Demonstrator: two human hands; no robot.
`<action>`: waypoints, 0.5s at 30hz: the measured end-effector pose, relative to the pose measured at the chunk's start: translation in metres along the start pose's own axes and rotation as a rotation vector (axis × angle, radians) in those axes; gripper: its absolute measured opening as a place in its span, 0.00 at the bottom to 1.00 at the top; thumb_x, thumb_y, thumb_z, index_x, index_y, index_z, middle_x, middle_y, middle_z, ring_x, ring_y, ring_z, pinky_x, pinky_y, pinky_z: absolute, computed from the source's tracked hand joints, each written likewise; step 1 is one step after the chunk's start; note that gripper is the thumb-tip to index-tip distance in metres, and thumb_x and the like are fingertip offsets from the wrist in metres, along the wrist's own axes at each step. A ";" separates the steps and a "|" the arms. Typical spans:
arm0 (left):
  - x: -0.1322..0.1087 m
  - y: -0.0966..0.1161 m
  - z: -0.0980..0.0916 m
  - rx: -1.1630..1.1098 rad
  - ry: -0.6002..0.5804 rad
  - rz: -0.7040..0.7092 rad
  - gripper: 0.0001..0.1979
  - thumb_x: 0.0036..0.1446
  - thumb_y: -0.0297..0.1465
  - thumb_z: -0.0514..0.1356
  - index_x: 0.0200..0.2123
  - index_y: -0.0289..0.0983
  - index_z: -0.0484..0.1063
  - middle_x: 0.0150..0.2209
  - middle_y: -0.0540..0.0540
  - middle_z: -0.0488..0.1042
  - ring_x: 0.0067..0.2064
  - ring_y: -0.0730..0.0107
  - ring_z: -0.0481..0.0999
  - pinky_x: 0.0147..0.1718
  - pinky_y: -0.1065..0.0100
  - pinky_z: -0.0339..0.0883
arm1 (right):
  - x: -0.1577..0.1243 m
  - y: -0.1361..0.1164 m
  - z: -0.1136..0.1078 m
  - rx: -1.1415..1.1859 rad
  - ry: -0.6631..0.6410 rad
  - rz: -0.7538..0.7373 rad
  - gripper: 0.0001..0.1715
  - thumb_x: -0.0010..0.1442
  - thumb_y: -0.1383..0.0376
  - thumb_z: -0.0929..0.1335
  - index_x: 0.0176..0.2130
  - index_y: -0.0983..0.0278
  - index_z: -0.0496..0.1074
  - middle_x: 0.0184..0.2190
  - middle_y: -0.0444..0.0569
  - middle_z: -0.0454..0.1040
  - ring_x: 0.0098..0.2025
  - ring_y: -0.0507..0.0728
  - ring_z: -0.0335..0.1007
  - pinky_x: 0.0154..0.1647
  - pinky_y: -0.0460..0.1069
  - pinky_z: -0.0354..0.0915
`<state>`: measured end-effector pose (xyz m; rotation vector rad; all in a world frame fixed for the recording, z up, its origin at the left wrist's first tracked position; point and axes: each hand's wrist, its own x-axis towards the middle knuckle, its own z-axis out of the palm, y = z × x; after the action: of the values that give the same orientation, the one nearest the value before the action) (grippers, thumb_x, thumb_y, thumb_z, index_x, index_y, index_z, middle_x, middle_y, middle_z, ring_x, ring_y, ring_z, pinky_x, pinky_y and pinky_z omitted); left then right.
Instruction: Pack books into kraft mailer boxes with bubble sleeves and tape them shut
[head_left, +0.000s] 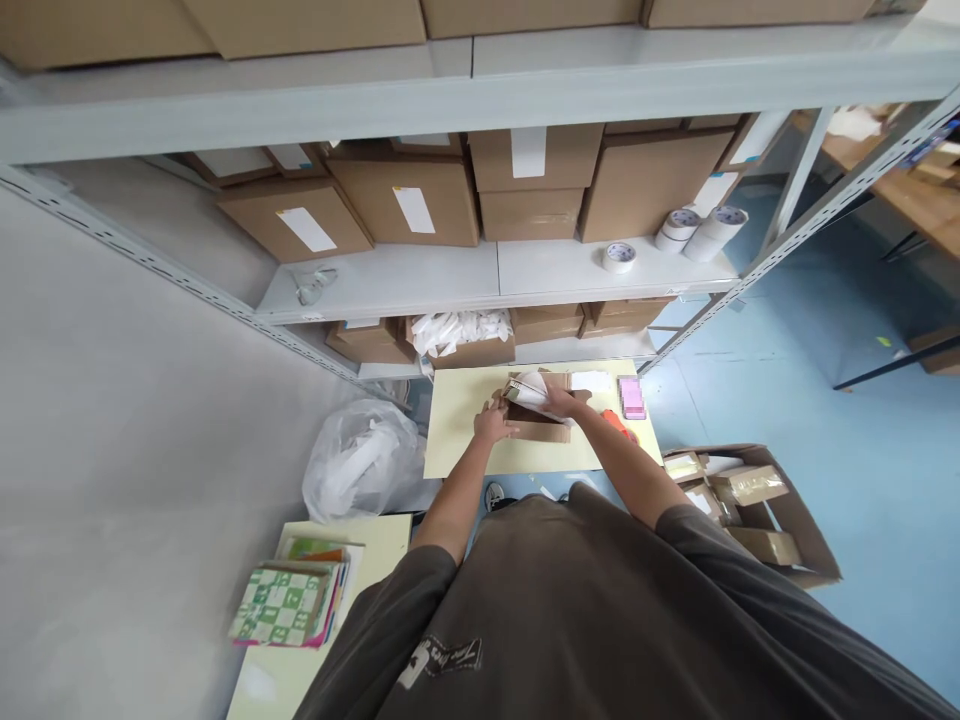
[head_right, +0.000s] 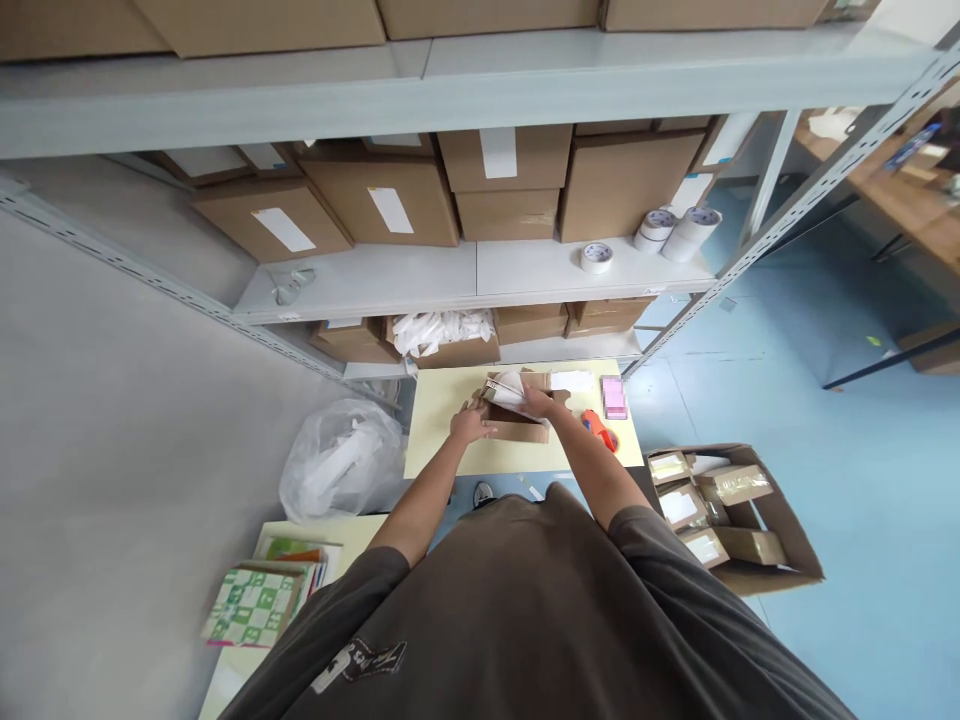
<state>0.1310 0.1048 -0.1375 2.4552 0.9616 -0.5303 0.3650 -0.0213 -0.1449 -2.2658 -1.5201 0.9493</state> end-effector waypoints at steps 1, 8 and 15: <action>0.001 0.000 0.000 -0.006 0.004 -0.005 0.44 0.55 0.55 0.73 0.73 0.54 0.67 0.82 0.46 0.49 0.80 0.38 0.51 0.69 0.44 0.65 | 0.002 -0.001 0.001 -0.029 -0.022 0.015 0.59 0.64 0.58 0.76 0.80 0.72 0.49 0.65 0.70 0.75 0.64 0.73 0.75 0.64 0.58 0.70; 0.007 0.001 0.000 -0.047 0.034 -0.052 0.39 0.53 0.59 0.72 0.66 0.52 0.76 0.79 0.45 0.56 0.76 0.39 0.60 0.64 0.51 0.71 | 0.008 -0.013 0.002 -0.178 -0.121 0.059 0.57 0.64 0.64 0.74 0.79 0.80 0.49 0.64 0.75 0.75 0.63 0.74 0.77 0.60 0.57 0.72; 0.003 0.001 0.004 -0.045 0.053 -0.056 0.40 0.54 0.62 0.70 0.65 0.52 0.76 0.81 0.46 0.52 0.75 0.38 0.61 0.63 0.50 0.71 | 0.014 -0.034 -0.001 -0.403 -0.242 0.050 0.50 0.63 0.70 0.74 0.76 0.81 0.55 0.56 0.72 0.81 0.55 0.68 0.82 0.52 0.52 0.76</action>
<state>0.1330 0.1034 -0.1417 2.4188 1.0555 -0.4589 0.3445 0.0056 -0.1310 -2.5438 -1.9139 1.0413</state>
